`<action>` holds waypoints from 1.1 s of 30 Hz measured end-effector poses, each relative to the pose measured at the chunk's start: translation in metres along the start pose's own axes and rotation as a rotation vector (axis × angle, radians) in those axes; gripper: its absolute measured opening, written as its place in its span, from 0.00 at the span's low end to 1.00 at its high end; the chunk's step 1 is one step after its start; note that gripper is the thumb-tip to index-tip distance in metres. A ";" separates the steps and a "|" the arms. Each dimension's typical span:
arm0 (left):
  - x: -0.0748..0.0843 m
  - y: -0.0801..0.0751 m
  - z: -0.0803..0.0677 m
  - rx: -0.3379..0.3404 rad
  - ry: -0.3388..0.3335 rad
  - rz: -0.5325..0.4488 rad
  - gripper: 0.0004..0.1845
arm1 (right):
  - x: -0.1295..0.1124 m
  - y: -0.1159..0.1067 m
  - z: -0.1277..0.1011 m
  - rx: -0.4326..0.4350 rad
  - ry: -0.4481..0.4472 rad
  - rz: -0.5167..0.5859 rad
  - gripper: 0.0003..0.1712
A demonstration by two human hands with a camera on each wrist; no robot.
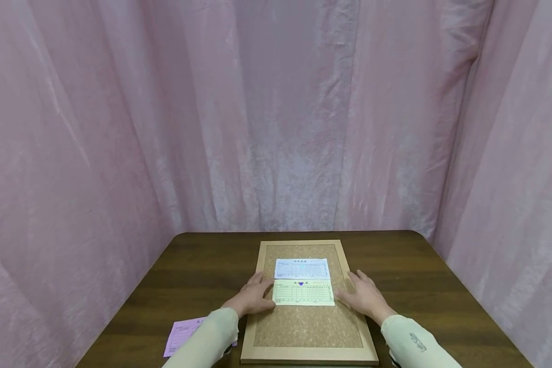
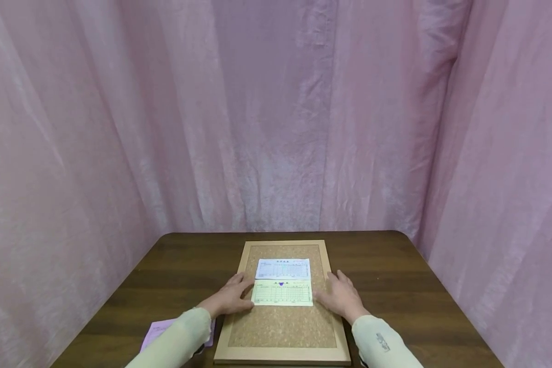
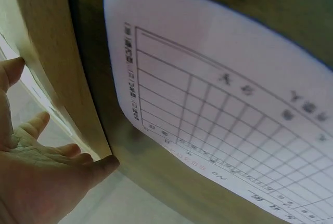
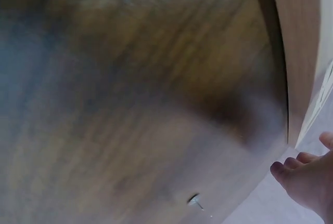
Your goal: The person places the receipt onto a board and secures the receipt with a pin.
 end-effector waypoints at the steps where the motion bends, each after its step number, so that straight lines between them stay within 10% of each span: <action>1: -0.001 0.000 -0.002 0.001 0.005 -0.007 0.39 | 0.001 0.001 -0.001 -0.004 -0.001 -0.001 0.48; 33: -0.054 -0.055 -0.052 0.091 -0.071 -0.198 0.40 | 0.007 0.008 -0.012 -0.098 0.000 -0.016 0.55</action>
Point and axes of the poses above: each hand's wrist, its own z-axis towards the middle knuckle, its own y-axis out of the palm, x = y × z, the point moved 5 cm from there along z, towards the middle knuckle, and after that the axes turned 6 degrees about -z, right-handed, at the moved point
